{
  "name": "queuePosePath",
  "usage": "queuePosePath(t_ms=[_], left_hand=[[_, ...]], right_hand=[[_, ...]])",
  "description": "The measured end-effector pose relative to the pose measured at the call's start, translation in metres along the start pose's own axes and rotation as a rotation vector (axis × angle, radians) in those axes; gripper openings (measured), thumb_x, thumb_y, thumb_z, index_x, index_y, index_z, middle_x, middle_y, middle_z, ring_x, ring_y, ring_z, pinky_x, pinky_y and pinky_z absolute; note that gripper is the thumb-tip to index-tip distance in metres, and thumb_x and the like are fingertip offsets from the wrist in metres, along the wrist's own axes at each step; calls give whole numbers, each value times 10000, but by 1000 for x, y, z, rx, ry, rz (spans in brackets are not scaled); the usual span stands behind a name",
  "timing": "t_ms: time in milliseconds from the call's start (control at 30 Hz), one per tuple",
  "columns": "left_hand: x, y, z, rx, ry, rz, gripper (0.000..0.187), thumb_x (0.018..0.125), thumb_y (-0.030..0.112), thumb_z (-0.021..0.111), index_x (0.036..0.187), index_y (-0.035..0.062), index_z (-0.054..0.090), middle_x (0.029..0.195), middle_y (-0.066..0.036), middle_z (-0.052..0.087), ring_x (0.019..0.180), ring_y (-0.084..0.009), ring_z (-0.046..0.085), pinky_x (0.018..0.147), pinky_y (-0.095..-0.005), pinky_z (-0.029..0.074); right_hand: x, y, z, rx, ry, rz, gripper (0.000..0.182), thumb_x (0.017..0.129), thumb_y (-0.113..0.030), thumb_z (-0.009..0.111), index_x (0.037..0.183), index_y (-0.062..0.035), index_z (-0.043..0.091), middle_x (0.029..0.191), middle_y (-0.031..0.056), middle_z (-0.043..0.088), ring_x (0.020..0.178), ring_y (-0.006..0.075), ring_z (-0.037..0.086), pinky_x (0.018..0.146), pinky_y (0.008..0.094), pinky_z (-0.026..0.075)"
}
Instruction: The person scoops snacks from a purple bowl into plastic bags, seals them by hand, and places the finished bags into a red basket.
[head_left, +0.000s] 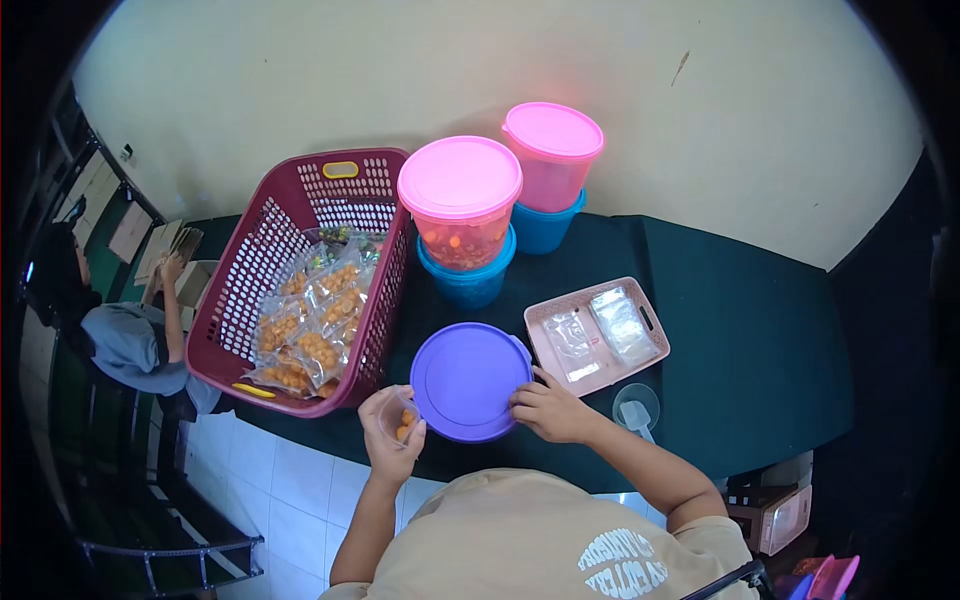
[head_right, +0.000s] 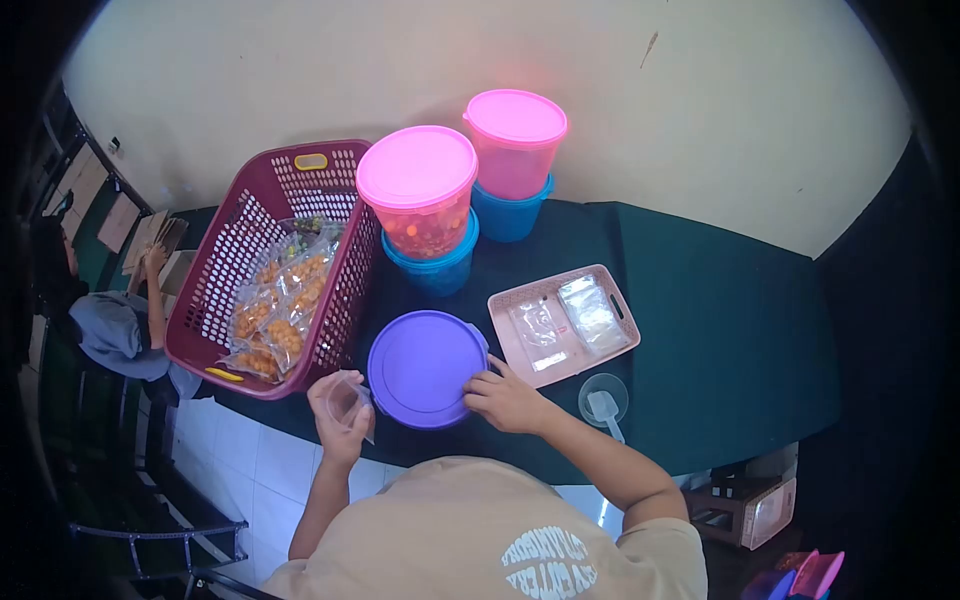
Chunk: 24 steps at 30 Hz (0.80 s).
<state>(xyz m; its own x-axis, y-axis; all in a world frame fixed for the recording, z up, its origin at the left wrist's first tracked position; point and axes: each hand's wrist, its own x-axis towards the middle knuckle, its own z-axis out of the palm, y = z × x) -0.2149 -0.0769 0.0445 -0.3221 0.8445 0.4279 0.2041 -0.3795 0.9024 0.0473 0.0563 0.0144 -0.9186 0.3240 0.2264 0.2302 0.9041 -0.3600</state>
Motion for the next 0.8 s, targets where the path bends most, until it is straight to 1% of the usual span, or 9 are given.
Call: queuePosePath(t_ms=[67, 167, 233, 300, 400, 533, 633, 700, 800], left_hand=[[0, 16, 13, -63, 19, 24, 596, 837, 45, 636, 1313, 31, 276, 1234, -180, 493, 1150, -264, 533, 1000, -405, 421], [2, 49, 39, -151, 37, 63, 550, 902, 235, 607, 1302, 8, 306, 1239, -196, 508, 1145, -271, 540, 1024, -413, 404], [0, 59, 53, -188, -170, -96, 518, 930, 298, 565, 1297, -8, 363, 1250, -206, 516, 1146, -271, 543, 1040, -407, 387], [3, 69, 74, -255, -171, -174, 461, 948, 325, 545, 1250, -16, 477, 1246, -199, 532, 1151, -283, 539, 1037, -403, 379], [8, 75, 99, -52, -313, -33, 396, 957, 342, 541, 1137, -5, 609, 1191, -176, 558, 1161, -306, 519, 1006, -397, 384], [-2, 64, 120, 87, -277, 41, 287, 931, 246, 594, 1071, -4, 611, 1093, -165, 596, 1047, -272, 575, 926, -364, 432], [-15, 52, 136, 31, -149, -56, 158, 881, 126, 649, 964, 1, 599, 963, -140, 629, 887, -237, 607, 813, -328, 463], [-15, 58, 147, 57, -111, 38, 96, 850, 37, 657, 880, 8, 570, 874, -115, 637, 774, -207, 600, 729, -303, 463], [-19, 64, 157, 54, -84, -8, 86, 860, 53, 648, 861, 10, 574, 853, -119, 635, 762, -215, 598, 712, -315, 454]], right_hand=[[3, -10, -11, 8, -5, 13, 224, 827, -154, 643, 1043, -113, 600, 1146, 64, 589, 1142, 268, 520, 1077, 486, 326], [8, -38, -34, 343, 203, 157, 293, 855, -220, 656, 1109, -89, 592, 1167, 83, 581, 1148, 286, 513, 1053, 454, 345], [9, -59, -50, 815, 397, 159, 359, 854, -233, 664, 1158, -60, 584, 1182, 108, 581, 1155, 301, 507, 1027, 422, 363], [5, -67, -60, 871, 426, 152, 367, 854, -195, 669, 1170, -29, 581, 1190, 125, 581, 1145, 277, 525, 998, 395, 394], [-12, -65, -69, 1127, 329, 284, 309, 868, -128, 677, 1134, -1, 584, 1125, 107, 595, 1039, 172, 579, 896, 323, 469], [-37, -61, -73, 1307, 476, 398, 148, 938, -124, 608, 1024, -4, 601, 990, 60, 632, 908, 108, 603, 812, 264, 491], [-52, -61, -79, 1300, 566, 496, 140, 938, -117, 604, 1021, -4, 605, 973, 54, 633, 920, 109, 599, 800, 254, 488], [-61, -59, -76, 1258, 610, 512, 141, 935, -119, 612, 1016, -3, 611, 963, 51, 634, 905, 104, 598, 782, 243, 486], [-64, -66, -76, 1213, 660, 483, 138, 936, -100, 606, 1007, 17, 616, 921, 44, 640, 828, 82, 591, 734, 231, 482]])
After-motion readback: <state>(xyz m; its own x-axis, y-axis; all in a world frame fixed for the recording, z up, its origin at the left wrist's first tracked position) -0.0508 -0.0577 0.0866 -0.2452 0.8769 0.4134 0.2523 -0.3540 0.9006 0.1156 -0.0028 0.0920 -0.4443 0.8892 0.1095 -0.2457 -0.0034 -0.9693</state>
